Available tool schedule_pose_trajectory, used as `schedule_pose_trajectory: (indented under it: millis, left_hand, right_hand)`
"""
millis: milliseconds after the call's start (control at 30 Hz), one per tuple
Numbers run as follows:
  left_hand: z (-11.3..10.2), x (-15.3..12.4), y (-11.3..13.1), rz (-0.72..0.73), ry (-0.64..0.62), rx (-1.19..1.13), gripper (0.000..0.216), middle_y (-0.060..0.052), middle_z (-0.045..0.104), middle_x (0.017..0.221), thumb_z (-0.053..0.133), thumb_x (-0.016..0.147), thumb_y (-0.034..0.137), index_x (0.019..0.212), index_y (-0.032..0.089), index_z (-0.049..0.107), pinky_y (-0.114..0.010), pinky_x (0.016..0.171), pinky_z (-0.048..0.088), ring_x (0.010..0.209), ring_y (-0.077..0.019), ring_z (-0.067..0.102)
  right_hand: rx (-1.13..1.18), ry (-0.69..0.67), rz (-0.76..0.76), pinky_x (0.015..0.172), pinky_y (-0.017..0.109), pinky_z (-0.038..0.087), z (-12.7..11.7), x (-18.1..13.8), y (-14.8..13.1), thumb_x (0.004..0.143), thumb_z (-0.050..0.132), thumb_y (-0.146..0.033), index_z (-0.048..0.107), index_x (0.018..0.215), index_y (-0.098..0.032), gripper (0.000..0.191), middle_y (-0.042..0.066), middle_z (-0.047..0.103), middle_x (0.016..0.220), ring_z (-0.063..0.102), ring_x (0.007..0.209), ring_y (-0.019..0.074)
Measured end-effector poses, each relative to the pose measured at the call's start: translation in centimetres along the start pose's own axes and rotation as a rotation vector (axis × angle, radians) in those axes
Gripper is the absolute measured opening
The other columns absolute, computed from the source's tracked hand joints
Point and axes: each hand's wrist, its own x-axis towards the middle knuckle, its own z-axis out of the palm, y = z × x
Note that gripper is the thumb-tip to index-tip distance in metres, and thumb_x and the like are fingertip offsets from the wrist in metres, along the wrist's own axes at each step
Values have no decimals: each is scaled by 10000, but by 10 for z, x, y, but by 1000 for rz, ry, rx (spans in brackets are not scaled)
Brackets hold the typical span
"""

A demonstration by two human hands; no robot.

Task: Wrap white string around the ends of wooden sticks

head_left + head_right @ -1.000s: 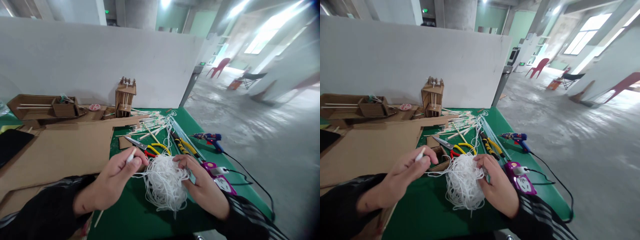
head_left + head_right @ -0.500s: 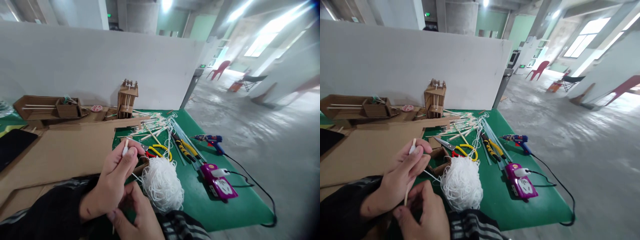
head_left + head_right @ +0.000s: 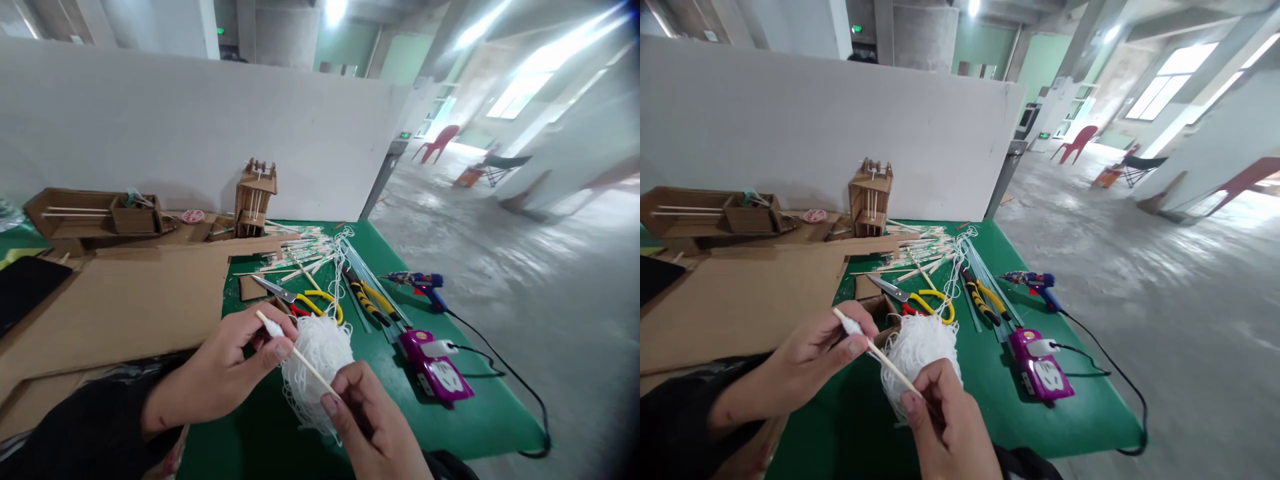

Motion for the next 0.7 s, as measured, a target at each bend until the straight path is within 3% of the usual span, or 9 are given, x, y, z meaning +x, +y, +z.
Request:
schedule_pose_trajectory:
  millis: [200, 367, 533, 700]
  left_hand:
    - [2, 2, -6, -44, 38, -12, 166, -4, 580, 826, 573, 913, 353, 1010, 219, 585, -222, 604, 412, 681, -134, 496]
    - [3, 0, -8, -42, 20, -80, 136, 5, 581, 857, 587, 913, 331, 1012, 238, 584, -213, 640, 416, 719, -125, 501]
    - [5, 2, -7, -83, -3, -205, 152, 7, 562, 836, 608, 900, 342, 995, 224, 600, -207, 626, 406, 701, -115, 479]
    - [5, 2, -7, -87, -10, -253, 141, 5, 570, 838, 607, 903, 330, 987, 217, 608, -199, 624, 410, 703, -111, 486]
  right_hand:
    - [-205, 83, -158, 538, 238, 398, -9, 4, -4, 978, 400, -402, 536, 789, -217, 297, 13, 542, 689, 497, 599, 157]
    - [-152, 144, -105, 506, 219, 421, -7, 4, 0, 935, 504, -420, 520, 834, -221, 224, -6, 544, 673, 512, 562, 145]
    - [-252, 94, -195, 495, 231, 368, -8, 4, -3, 981, 404, -380, 548, 764, -214, 308, 0, 543, 620, 489, 533, 142]
    - [-162, 124, -106, 482, 221, 386, -5, 4, -4, 949, 478, -424, 517, 860, -221, 225, -9, 553, 656, 500, 531, 138]
